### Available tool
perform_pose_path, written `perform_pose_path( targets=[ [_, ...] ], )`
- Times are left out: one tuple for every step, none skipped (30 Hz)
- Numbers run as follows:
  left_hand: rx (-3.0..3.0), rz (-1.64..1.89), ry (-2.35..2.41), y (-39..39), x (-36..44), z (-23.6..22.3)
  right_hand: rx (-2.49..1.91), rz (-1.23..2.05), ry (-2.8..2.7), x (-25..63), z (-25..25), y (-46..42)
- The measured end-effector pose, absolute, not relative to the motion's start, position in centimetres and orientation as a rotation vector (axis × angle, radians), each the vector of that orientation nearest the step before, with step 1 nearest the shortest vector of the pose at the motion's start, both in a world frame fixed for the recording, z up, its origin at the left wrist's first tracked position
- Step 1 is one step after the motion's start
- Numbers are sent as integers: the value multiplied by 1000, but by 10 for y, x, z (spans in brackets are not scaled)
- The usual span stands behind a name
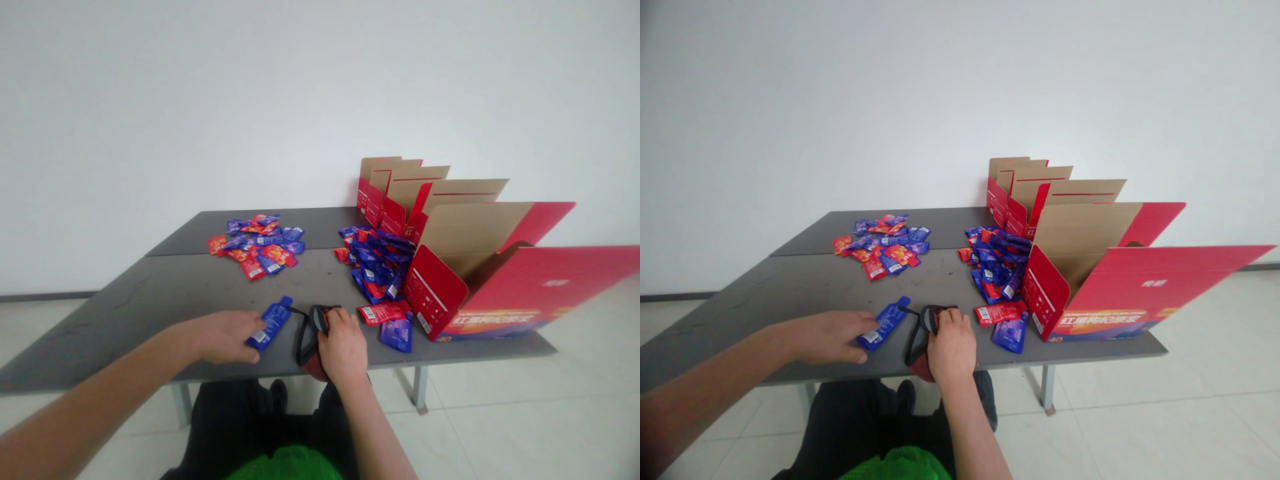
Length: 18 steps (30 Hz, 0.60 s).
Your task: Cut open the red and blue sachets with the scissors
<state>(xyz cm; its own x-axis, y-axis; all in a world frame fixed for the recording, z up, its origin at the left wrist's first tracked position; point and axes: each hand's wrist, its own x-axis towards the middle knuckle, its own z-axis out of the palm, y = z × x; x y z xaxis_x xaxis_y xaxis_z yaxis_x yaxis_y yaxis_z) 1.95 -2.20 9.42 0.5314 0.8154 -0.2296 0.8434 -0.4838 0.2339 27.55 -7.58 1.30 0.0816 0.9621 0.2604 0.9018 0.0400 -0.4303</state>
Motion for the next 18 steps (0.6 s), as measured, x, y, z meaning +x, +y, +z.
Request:
perform_pose_path(
  targets=[
    [2446, -174, 1344, -25, 25, 89, -1875, 162, -1837, 275, 13, -76],
    [2445, -214, 1321, -28, 29, 83, -1876, 163, -1838, 275, 14, -76],
    [2462, -208, 1330, -31, 32, 76, -1877, 164, -1838, 275, 14, -75],
    [2490, -156, 1366, -32, 32, 69, -1880, 164, -1839, 275, 14, -75],
    [2515, -93, 1394, -34, 32, 62, -1885, 166, -1841, 275, 14, -75],
    [2532, -30, 1410, -34, 30, 55, -1889, 169, -1844, 275, 14, -75],
    [2539, 19, 1419, -35, 28, 49, -1892, 173, -1847, 275, 14, -74],
    [2539, 48, 1425, -34, 27, 45, -1893, 177, -1852, 275, 15, -74],
    [2534, 57, 1434, -33, 25, 44, -1893, 181, -1857, 275, 15, -74],
    [2531, 55, 1441, -31, 23, 44, -1894, 183, -1859, 275, 15, -75],
    [2528, 53, 1444, -29, 22, 48, -1894, 185, -1861, 275, 15, -75],
    [2523, 50, 1440, -26, 21, 52, -1893, 185, -1860, 275, 15, -75],
    [2516, 43, 1429, -22, 20, 58, -1890, 186, -1858, 276, 15, -75],
    [2507, 25, 1408, -17, 18, 65, -1885, 187, -1855, 276, 14, -75],
    [2494, -5, 1381, -12, 16, 71, -1879, 186, -1850, 276, 14, -75],
    [2480, -43, 1355, -7, 13, 75, -1872, 186, -1847, 276, 13, -75],
    [2461, -79, 1339, -2, 10, 77, -1865, 186, -1844, 276, 13, -75],
    [2440, -97, 1339, 2, 7, 77, -1859, 187, -1841, 275, 13, -75]
  ],
)
